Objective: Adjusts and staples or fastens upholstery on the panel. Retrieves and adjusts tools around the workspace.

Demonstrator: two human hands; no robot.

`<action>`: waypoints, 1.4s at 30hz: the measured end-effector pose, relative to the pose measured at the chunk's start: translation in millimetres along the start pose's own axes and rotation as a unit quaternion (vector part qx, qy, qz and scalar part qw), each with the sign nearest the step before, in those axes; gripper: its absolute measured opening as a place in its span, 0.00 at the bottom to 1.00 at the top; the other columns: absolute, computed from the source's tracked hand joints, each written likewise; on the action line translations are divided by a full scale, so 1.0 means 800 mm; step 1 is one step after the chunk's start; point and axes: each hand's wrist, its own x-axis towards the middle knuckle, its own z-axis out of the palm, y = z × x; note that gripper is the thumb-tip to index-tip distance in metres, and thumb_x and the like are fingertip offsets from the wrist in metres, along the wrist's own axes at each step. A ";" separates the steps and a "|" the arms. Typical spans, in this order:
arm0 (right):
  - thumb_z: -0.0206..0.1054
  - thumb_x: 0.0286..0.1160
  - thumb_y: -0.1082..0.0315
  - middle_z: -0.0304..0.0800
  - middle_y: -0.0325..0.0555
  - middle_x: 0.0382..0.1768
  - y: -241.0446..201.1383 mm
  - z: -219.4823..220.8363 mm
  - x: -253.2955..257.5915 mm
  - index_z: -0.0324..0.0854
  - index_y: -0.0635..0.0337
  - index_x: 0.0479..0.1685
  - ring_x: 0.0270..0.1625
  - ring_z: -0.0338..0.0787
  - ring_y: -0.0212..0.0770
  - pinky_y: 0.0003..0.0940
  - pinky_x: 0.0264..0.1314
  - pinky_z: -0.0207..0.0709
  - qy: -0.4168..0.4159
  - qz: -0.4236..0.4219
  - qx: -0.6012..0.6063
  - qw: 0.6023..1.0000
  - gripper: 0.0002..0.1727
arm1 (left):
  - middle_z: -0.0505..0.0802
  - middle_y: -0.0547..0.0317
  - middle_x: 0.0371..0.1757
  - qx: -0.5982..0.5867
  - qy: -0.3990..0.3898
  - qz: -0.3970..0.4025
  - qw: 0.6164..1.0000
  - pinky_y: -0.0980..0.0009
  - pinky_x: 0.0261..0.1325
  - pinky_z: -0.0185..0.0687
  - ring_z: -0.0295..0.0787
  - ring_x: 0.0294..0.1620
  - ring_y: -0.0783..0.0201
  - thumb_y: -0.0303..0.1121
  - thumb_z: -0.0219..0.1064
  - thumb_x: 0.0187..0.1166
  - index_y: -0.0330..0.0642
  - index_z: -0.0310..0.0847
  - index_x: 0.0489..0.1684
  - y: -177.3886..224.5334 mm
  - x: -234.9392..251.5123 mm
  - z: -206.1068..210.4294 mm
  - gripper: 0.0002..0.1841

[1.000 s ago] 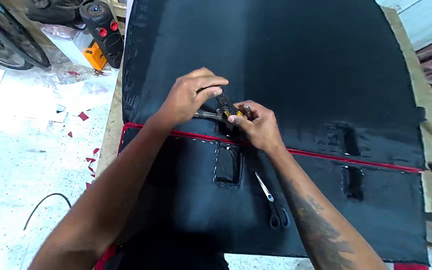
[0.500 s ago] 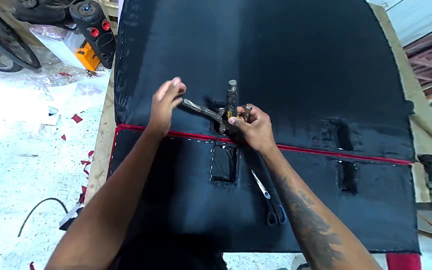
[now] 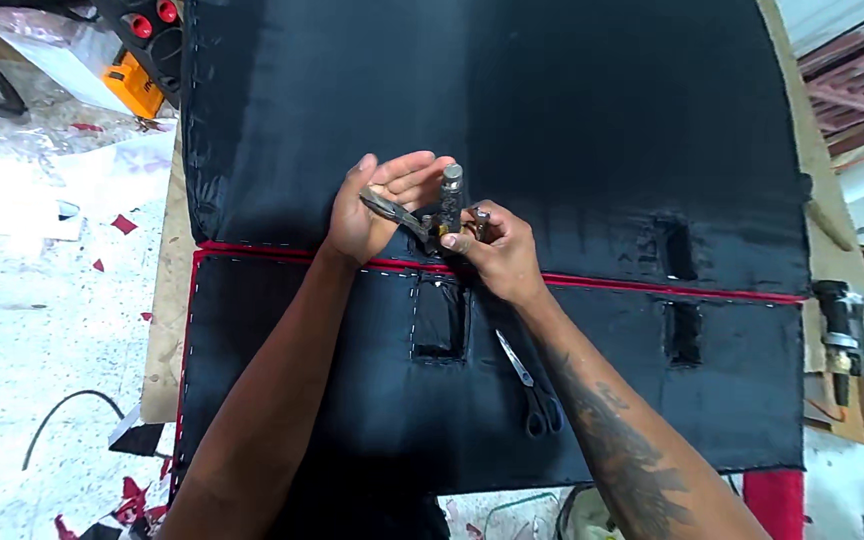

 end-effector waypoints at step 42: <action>0.81 0.66 0.69 0.94 0.43 0.47 -0.015 0.022 0.020 0.86 0.62 0.54 0.44 0.92 0.35 0.31 0.49 0.89 -0.044 0.009 -0.038 0.998 0.18 | 0.89 0.30 0.65 0.130 -0.044 0.008 0.990 0.47 0.76 0.81 0.88 0.67 0.40 0.45 0.58 0.91 0.19 0.68 0.78 0.018 0.012 0.012 0.32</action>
